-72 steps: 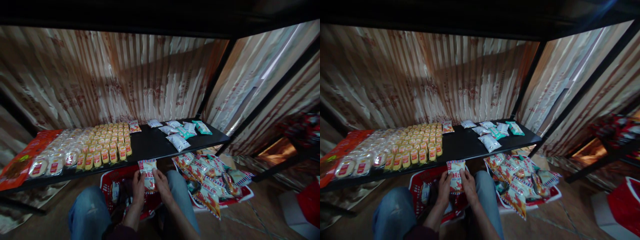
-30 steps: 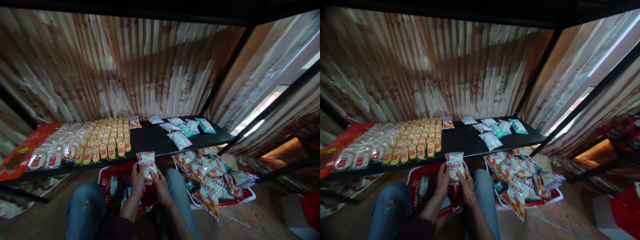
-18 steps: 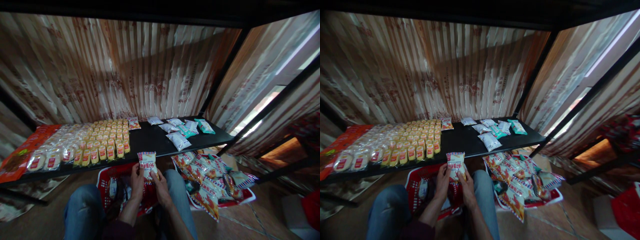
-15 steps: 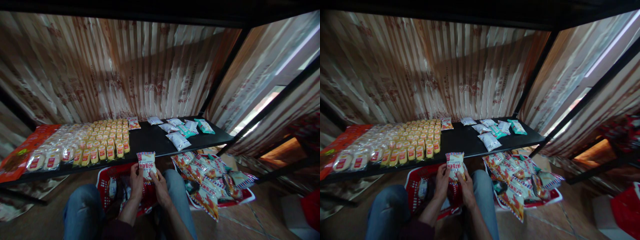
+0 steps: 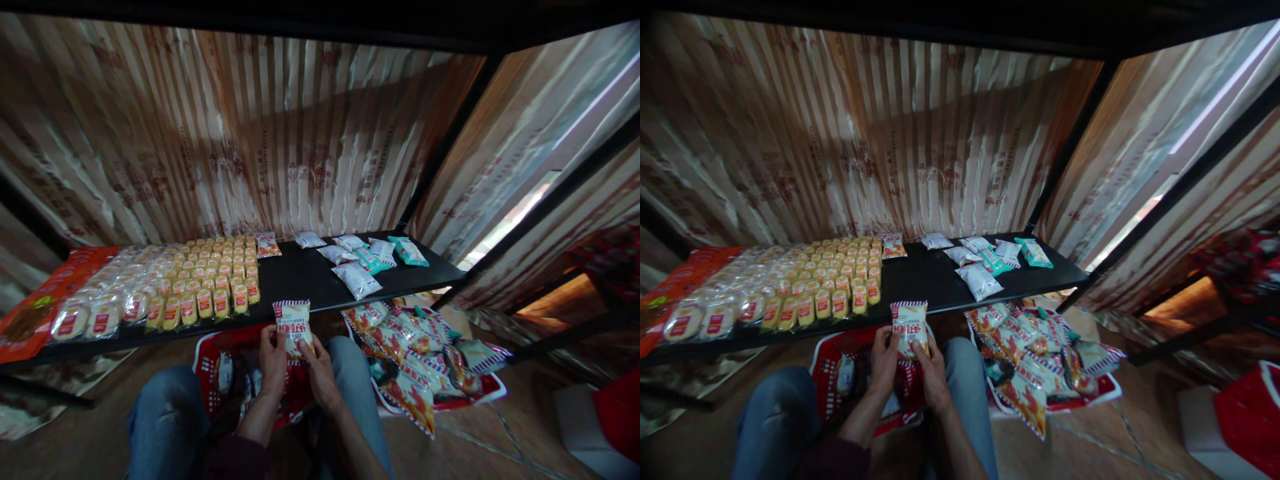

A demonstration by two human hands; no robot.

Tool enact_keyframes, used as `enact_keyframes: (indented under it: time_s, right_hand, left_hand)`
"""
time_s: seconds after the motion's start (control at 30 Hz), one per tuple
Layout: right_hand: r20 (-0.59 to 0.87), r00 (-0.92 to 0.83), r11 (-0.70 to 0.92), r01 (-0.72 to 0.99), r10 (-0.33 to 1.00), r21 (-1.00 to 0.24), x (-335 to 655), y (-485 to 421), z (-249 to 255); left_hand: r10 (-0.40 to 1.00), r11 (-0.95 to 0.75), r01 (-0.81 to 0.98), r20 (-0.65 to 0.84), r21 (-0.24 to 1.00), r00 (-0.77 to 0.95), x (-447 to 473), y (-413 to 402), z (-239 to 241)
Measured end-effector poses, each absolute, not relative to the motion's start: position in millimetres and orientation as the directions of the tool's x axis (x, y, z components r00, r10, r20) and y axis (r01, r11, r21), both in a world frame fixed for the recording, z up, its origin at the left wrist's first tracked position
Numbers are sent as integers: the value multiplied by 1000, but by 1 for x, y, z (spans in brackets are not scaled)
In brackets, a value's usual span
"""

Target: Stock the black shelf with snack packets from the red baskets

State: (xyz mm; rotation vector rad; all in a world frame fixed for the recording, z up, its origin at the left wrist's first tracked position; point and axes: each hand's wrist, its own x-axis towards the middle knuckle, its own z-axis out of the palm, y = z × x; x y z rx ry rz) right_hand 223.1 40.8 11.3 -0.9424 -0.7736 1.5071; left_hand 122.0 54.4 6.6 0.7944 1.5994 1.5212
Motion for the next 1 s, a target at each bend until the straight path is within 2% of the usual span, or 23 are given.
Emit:
enact_keyframes:
  time_s: [0.2, 0.37, 0.5, 0.63, 0.77, 0.9, 1.0]
  right_hand:
    - [-150, 18, -128, -429, 989, -894, 222, 43, 14]
    - [-107, 96, -70, -329, 990, -942, 223, 48, 10]
    - [-63, 142, -30, -221, 988, -975, 224, 49, 9]
    - [4, 164, 28, -144, 986, -989, 223, 44, 11]
    - [126, 123, 134, -57, 984, -989, 221, 37, 17]
    - [283, 66, 277, 86, 957, -957, 218, 34, 26]
    - [334, 47, 324, 147, 941, -935, 216, 33, 30]
  left_hand:
    - [831, 49, 112, 21, 993, -556, 125, 52, 22]
    - [861, 20, 283, 127, 959, -492, 130, 43, 32]
    - [890, 19, 285, 113, 958, -441, 134, 39, 35]
    - [917, 68, 138, -8, 988, -399, 134, 38, 38]
    - [923, 65, -123, -107, 990, -369, 131, 38, 42]
    - [894, 78, -457, -265, 886, -360, 126, 43, 41]
    - [875, 62, -567, -318, 821, -365, 123, 51, 35]
